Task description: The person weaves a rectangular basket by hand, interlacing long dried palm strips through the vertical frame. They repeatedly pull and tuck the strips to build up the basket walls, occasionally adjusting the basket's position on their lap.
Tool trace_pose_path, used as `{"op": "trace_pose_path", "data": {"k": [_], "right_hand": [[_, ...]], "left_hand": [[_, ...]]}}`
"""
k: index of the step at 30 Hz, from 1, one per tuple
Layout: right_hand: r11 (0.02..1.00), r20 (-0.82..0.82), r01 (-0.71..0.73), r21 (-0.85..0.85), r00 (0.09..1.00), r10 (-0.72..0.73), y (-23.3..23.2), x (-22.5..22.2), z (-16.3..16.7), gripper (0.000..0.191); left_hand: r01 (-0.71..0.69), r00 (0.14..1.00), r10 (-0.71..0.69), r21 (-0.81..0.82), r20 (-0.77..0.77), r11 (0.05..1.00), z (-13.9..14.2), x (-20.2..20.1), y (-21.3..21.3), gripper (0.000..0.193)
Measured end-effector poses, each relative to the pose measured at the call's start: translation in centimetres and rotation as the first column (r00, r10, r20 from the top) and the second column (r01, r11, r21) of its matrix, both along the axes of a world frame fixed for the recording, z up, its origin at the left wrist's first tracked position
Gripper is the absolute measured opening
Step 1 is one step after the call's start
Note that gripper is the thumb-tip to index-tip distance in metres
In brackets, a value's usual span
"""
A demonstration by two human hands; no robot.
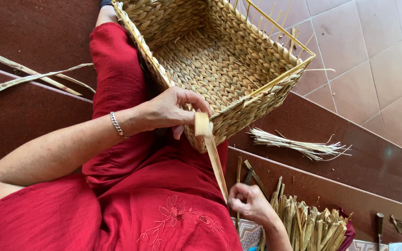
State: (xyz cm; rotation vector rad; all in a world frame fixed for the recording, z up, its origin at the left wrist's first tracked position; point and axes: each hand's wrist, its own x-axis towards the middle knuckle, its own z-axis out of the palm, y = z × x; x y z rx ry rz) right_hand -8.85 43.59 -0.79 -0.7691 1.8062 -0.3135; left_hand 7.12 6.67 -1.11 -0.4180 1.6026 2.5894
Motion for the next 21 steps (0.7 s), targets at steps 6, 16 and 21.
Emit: {"op": "trace_pose_path", "data": {"k": [6,16,21], "right_hand": [[0.863,-0.129,-0.149,0.482,0.963,0.238,3.4,1.3,-3.8,0.009],[0.811,-0.223,-0.230,0.539,0.889,0.400,3.6,2.1,-6.3,0.012],[0.912,-0.481,-0.286,-0.293,0.869,0.118,-2.1,0.6,-2.4,0.053]], "left_hand": [[-0.044,0.992,0.026,-0.140,-0.123,0.989,0.8,1.3,0.3,0.035],[-0.481,0.860,0.112,-0.715,-0.499,0.508,2.1,2.6,2.9,0.031],[-0.537,0.837,0.141,-0.745,-0.528,0.396,1.7,2.5,3.7,0.024]]}}
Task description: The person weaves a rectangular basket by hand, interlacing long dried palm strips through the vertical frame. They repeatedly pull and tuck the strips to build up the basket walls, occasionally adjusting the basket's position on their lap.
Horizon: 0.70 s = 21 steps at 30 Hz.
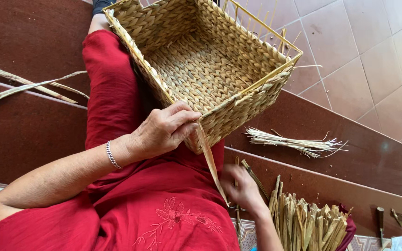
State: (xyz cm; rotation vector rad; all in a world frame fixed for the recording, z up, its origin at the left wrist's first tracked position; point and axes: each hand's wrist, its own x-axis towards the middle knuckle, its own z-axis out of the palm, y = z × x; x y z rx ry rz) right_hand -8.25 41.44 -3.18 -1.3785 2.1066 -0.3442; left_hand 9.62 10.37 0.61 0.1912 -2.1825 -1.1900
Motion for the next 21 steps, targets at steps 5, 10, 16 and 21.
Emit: {"op": "trace_pose_path", "data": {"k": [5,10,16,21], "right_hand": [[0.897,0.381,0.260,-0.358,0.917,-0.114,-9.0,2.9,1.3,0.024],[0.804,0.201,0.080,-0.589,0.978,0.049,-12.3,4.5,2.2,0.021],[0.787,0.100,-0.007,-0.617,0.991,0.087,-11.4,5.5,2.3,0.024],[0.760,0.077,-0.024,-0.650,0.992,0.098,-11.4,6.3,1.1,0.024]], "left_hand": [[-0.134,0.990,0.139,-0.143,0.024,0.981,0.1,-0.1,1.3,0.025],[-0.148,0.987,0.160,-0.311,0.014,0.939,-0.3,0.0,1.8,0.017],[-0.107,0.994,0.102,-0.357,-0.032,0.928,-1.4,-0.3,1.5,0.017],[-0.109,0.994,0.105,-0.325,-0.030,0.939,-1.4,0.0,1.2,0.023]]}}
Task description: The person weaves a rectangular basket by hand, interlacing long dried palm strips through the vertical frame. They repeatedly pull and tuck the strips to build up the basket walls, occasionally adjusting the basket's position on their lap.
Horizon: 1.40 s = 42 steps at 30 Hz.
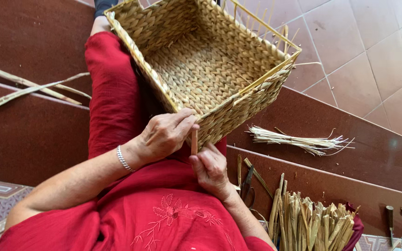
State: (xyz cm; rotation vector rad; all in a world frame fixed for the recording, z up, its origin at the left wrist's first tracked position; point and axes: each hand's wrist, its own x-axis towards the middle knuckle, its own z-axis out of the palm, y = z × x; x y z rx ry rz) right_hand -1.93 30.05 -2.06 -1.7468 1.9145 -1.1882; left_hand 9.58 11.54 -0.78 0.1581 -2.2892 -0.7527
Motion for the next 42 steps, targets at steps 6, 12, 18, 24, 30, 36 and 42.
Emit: {"op": "trace_pose_path", "data": {"k": [6,12,18,24,30,36,42], "right_hand": [[0.994,0.154,-0.112,-0.010,0.982,0.112,1.6,-1.4,-2.2,0.020],[0.823,-0.159,0.567,-0.021,0.811,-0.563,3.5,-4.4,-6.8,0.049],[0.661,0.081,0.524,0.537,0.748,-0.658,2.2,-5.7,-8.6,0.075],[0.827,0.678,0.393,0.401,0.480,-0.557,-0.1,-8.4,-7.5,0.072],[0.923,0.866,0.373,0.096,0.426,-0.262,-5.0,-15.8,-6.3,0.056],[0.848,0.790,0.433,0.305,0.382,-0.479,-10.0,-18.1,-4.8,0.047],[0.894,0.865,0.329,0.305,0.298,-0.404,-13.4,-21.0,-5.6,0.038]], "left_hand": [[0.057,0.998,-0.057,0.159,-0.008,0.986,0.7,1.2,-1.4,0.041],[-0.133,0.991,0.133,-0.010,0.034,0.991,0.0,2.1,-7.5,0.051],[-0.024,0.911,-0.022,0.107,0.412,0.994,-3.3,1.6,-12.7,0.047],[-0.038,0.951,0.026,0.033,0.309,0.999,-4.1,-0.5,-13.0,0.042],[-0.083,0.987,0.092,-0.074,0.133,0.994,-2.1,-4.8,-9.2,0.058],[-0.107,0.987,0.117,-0.095,0.110,0.990,-0.4,-7.7,-7.2,0.058],[-0.151,0.971,0.137,0.056,0.197,0.987,-0.8,-8.7,-8.2,0.055]]}}
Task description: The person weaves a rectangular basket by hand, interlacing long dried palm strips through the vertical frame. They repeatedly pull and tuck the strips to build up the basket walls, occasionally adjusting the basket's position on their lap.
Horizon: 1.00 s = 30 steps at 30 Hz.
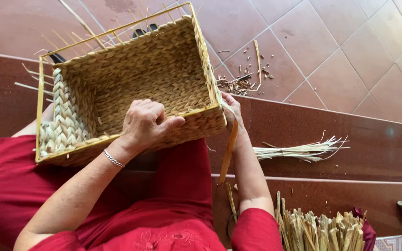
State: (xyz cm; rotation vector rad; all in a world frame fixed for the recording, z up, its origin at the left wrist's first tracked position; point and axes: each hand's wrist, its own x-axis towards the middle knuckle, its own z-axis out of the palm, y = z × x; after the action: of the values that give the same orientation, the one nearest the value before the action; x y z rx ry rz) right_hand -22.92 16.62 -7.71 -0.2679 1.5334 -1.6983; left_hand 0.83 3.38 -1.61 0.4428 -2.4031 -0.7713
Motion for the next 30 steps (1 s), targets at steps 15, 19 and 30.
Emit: {"op": "trace_pose_path", "data": {"k": [15,19,30], "right_hand": [[0.996,-0.399,-0.023,0.091,0.915,0.058,10.9,-0.5,6.2,0.018],[0.988,-0.597,0.077,0.132,0.802,0.017,10.8,1.2,9.4,0.020],[0.945,-0.855,-0.318,0.075,0.468,0.225,6.9,9.9,13.0,0.026]], "left_hand": [[0.295,0.943,-0.281,0.057,-0.179,0.954,2.1,-2.9,1.1,0.053],[0.271,0.955,-0.270,-0.011,-0.121,0.962,3.2,-5.0,1.6,0.066],[0.296,0.904,-0.317,-0.115,-0.288,0.948,0.5,-9.5,1.8,0.043]]}}
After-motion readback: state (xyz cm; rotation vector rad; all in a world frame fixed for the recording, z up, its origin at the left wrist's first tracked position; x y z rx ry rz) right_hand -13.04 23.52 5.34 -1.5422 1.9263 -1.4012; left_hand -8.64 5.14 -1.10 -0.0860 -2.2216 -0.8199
